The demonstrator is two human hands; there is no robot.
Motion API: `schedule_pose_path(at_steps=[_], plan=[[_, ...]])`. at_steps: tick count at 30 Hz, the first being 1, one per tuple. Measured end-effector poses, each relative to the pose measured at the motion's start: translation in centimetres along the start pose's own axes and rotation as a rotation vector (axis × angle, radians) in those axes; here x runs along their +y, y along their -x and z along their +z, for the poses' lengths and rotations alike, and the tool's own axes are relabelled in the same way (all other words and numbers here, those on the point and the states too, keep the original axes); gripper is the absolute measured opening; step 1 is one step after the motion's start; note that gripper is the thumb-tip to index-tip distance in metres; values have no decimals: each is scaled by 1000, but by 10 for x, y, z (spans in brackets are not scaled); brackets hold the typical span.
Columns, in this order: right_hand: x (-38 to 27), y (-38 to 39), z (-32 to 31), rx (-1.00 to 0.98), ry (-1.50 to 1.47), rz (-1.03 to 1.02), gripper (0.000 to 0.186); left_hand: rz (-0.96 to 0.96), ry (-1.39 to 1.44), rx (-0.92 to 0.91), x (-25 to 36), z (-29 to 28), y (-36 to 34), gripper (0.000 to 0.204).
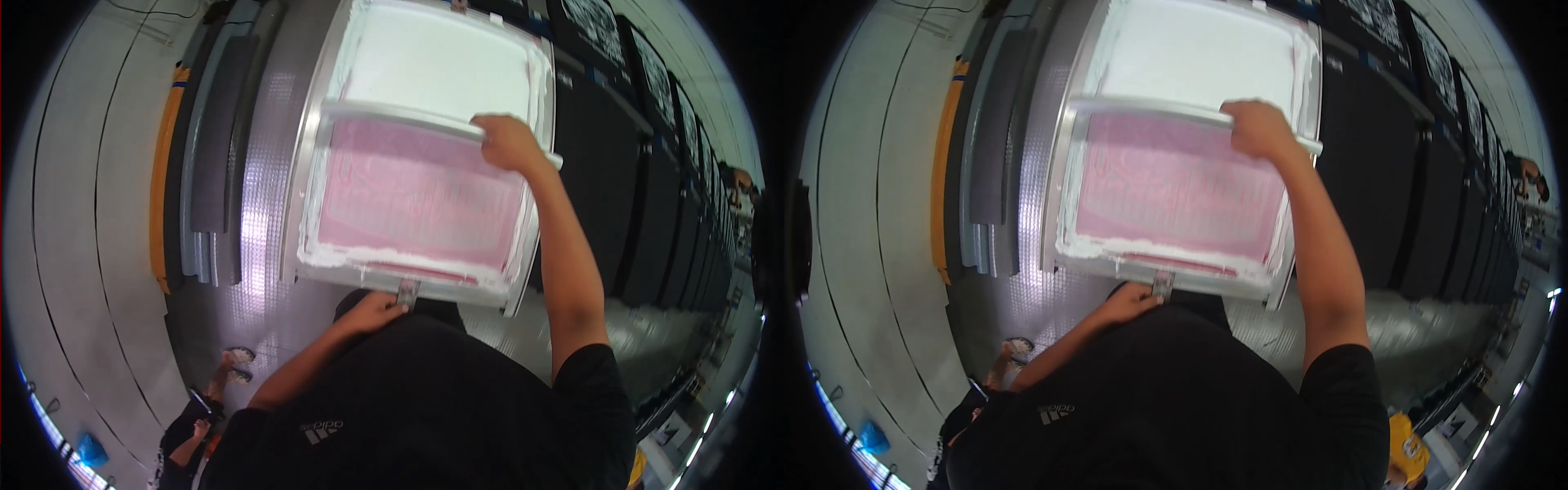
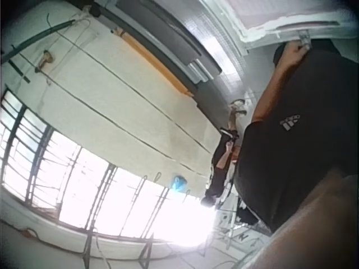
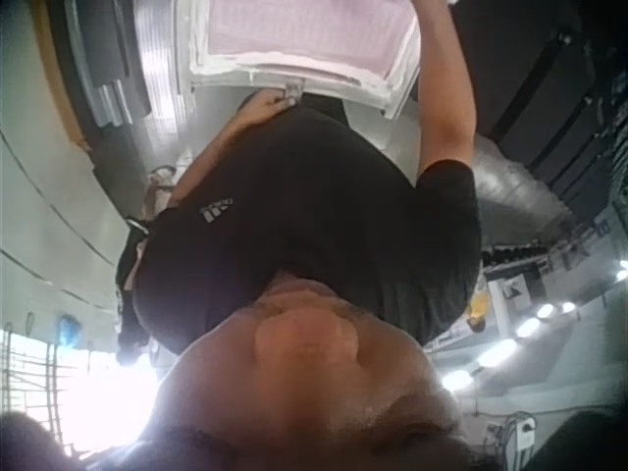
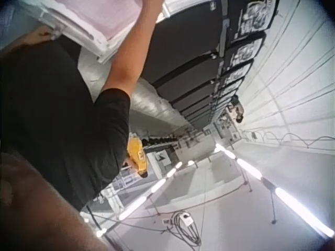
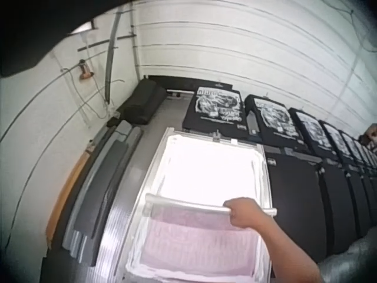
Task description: Manually screen printing white ink designs onto black t-shirts using a squeegee and frame.
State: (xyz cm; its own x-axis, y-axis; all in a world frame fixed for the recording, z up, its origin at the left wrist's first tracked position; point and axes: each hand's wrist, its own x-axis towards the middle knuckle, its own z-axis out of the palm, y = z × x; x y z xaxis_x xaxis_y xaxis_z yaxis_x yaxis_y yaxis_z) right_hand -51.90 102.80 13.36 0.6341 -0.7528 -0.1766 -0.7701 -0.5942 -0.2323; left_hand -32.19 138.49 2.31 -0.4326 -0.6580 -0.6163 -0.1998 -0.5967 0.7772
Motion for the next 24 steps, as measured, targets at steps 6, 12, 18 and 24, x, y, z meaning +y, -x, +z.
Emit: schedule_pose_path(at_steps=[6, 12, 18, 24], plan=[[-142, 188, 57, 50, -92, 69, 25, 1, 88, -57, -1, -4, -2, 28], [-146, 199, 50, 172, -138, 63, 26, -10, -88, -97, -17, -8, -11, 24], [-25, 60, 0, 353, 67, 51, 34, -50, -394, -199, 0, -25, -15, 36], [82, -117, 0, 595, 219, -56, 25, -12, -914, -17, 145, -87, -27, 32]])
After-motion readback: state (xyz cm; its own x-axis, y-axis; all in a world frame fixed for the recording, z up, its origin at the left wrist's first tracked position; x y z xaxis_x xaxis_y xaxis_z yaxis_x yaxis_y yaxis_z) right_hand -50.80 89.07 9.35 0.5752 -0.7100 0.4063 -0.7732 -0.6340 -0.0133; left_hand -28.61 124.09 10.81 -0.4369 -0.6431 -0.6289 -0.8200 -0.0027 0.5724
